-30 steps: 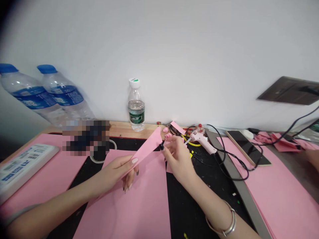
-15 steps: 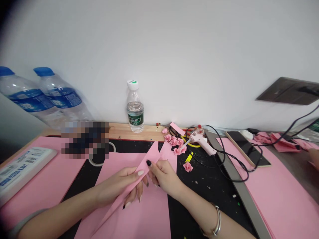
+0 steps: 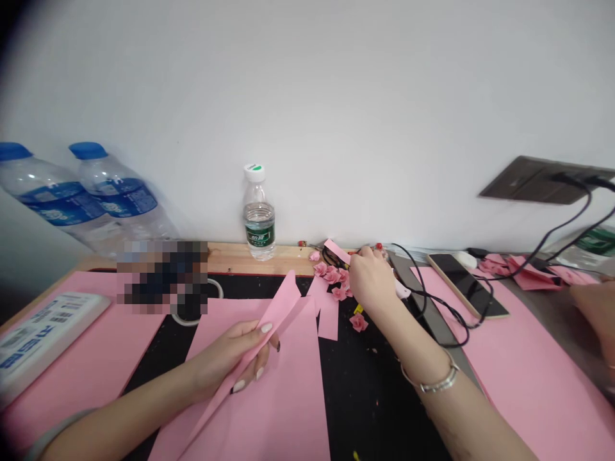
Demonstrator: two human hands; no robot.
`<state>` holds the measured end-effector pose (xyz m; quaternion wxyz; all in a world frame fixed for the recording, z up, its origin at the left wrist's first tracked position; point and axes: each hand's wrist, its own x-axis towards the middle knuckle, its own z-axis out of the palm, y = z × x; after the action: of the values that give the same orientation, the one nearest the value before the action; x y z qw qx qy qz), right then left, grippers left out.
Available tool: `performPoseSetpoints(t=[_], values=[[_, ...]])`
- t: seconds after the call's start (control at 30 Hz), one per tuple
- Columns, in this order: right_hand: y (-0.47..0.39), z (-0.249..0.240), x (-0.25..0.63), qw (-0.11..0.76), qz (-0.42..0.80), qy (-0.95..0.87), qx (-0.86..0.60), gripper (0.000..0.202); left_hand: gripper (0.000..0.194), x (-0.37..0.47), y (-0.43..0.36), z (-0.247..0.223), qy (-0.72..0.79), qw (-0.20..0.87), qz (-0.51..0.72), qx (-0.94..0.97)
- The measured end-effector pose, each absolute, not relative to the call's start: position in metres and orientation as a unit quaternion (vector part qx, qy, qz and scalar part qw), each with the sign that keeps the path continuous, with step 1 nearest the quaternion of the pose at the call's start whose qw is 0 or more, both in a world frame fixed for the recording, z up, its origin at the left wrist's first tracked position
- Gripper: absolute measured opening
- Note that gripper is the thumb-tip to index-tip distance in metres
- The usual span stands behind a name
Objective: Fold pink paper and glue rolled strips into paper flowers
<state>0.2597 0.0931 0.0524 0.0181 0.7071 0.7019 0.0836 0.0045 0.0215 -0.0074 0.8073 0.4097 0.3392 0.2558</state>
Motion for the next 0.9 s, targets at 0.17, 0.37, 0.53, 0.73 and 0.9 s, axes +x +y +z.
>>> performPoseSetpoints(t=[0.17,0.37,0.53,0.73,0.9], values=[[0.124,0.048,0.263,0.12,0.054,0.686,0.715,0.018,0.04,0.005,0.022,-0.007,0.337,0.806,0.26,0.41],[0.147,0.047,0.26,0.183,-0.007,0.673,0.717,0.033,0.04,0.004,0.021,-0.009,0.332,0.809,0.261,0.409],[0.154,0.052,0.266,0.2,-0.047,0.668,0.715,0.032,0.039,0.002,0.022,-0.009,0.333,0.811,0.257,0.407],[0.159,0.062,0.271,0.179,-0.056,0.685,0.704,0.02,0.039,0.002,0.022,-0.008,0.333,0.809,0.26,0.408],[0.151,0.085,0.289,0.134,-0.048,0.692,0.707,0.02,0.04,0.002,0.022,-0.007,0.333,0.812,0.259,0.404]])
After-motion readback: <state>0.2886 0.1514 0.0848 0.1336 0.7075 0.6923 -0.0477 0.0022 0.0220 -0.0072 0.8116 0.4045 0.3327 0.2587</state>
